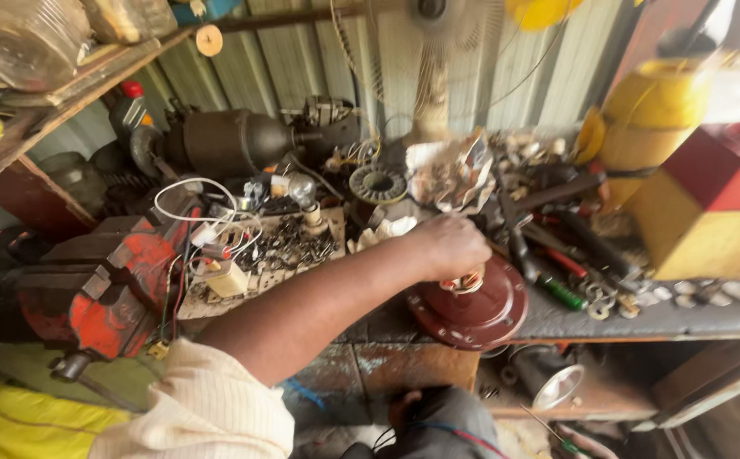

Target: The person sits on the floor and uses a green screwdriver to adjust wires and components inside a circular motor housing. They then use a hammer to tap the housing while holding it steady.

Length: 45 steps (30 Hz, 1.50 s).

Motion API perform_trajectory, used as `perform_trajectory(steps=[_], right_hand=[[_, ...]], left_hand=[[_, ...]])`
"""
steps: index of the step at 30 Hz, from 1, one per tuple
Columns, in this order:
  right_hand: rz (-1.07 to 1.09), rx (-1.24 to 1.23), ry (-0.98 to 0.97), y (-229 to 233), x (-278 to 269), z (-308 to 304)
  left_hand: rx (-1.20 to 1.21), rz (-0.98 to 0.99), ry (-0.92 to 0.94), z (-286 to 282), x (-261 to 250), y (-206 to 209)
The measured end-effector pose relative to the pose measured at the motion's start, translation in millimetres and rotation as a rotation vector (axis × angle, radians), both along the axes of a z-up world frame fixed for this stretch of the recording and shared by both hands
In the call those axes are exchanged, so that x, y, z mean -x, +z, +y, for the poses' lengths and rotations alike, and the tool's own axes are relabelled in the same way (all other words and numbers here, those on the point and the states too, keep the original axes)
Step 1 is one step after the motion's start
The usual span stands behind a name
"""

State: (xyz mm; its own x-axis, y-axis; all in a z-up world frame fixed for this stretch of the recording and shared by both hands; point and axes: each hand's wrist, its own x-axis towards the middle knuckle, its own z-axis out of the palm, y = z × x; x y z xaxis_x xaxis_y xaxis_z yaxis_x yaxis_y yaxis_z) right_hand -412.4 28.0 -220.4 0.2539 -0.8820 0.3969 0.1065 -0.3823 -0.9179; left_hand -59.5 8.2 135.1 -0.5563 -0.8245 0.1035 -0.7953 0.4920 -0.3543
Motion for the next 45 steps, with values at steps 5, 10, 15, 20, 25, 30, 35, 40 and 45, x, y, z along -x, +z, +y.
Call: perform_trajectory(steps=[5,10,15,20,25,30,35,40,45], right_hand=[[0.04,0.355,-0.124,123,-53,47],[0.095,0.446,-0.253,227,-95,49],[0.179,0.249,-0.33,242,-114,1],[0.436,0.414,-0.23,274,-147,-74],[0.403,0.295,0.037,267,-174,-43],[0.922,0.48,-0.24,257,-188,-13],[0.909,0.209,-0.061,266,-178,-29],[0.204,0.21,0.191,213,-149,-61],[0.374,0.51,0.102,203,-132,-65]], left_hand=[[-0.038,0.183,0.062,4,-7,-12],[0.04,0.197,0.085,18,0,-15],[0.0,0.275,0.196,14,0,-33],[0.14,0.348,0.157,8,-6,-45],[0.093,0.38,0.196,9,-4,-47],[0.104,0.428,0.187,6,-1,-53],[-0.041,0.377,0.296,7,1,-43],[0.149,0.454,0.192,11,1,-44],[0.081,0.48,0.19,12,-7,-46]])
